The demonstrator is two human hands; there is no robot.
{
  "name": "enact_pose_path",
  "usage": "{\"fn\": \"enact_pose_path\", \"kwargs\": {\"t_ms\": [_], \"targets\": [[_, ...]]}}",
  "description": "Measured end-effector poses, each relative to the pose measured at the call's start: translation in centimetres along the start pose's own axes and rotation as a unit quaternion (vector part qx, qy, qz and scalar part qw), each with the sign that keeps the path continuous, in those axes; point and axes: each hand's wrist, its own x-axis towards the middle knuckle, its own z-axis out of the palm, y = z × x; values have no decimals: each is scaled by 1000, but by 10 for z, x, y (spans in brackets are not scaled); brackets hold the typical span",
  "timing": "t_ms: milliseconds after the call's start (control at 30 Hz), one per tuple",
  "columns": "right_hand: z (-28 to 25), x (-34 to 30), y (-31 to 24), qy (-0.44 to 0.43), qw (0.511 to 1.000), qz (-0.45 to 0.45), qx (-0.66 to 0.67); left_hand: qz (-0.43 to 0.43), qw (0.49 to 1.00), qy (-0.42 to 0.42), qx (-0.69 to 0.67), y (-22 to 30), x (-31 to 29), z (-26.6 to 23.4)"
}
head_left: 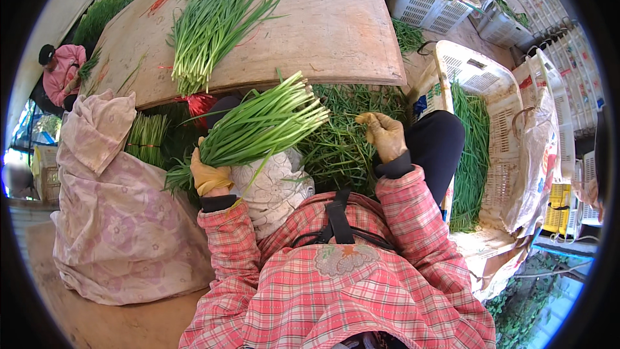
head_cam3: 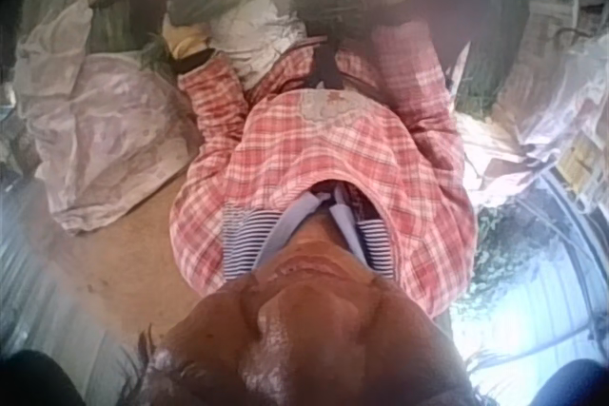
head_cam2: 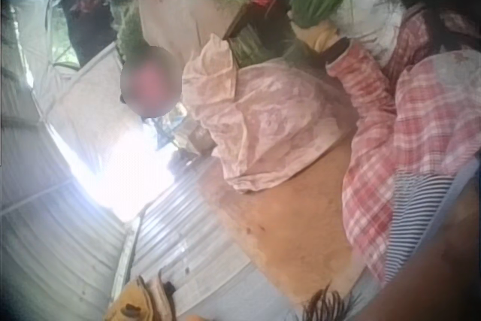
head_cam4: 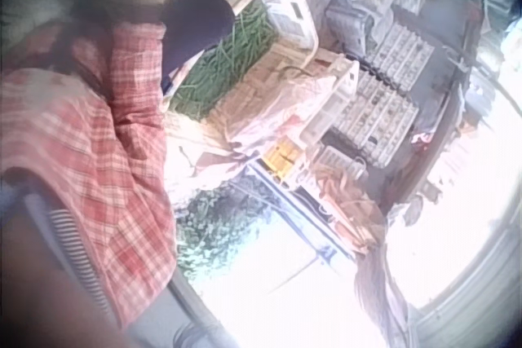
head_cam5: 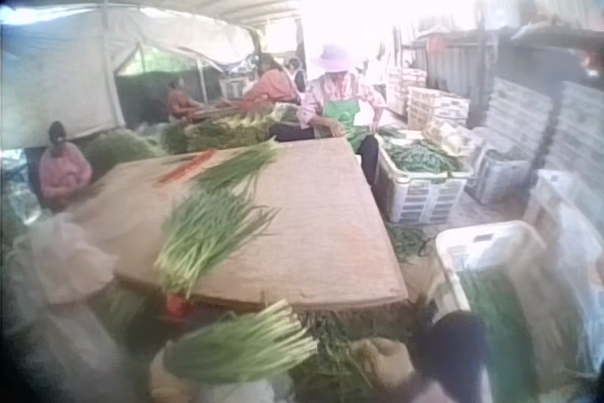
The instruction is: The person sorts and bundles green onions by hand, removing loose leaves and aligning the stalks.
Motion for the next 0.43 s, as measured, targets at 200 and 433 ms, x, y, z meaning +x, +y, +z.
{"fn": "enact_pose_path", "kwargs": {"t_ms": [200, 433], "targets": [[41, -27, -34, 69, 906, -220, -355, 285, 729, -29, 622, 9, -39, 32], [96, -14, -31, -11, 814, -284, -507, 2, 979, -203, 0, -5, 5, 17]]}}
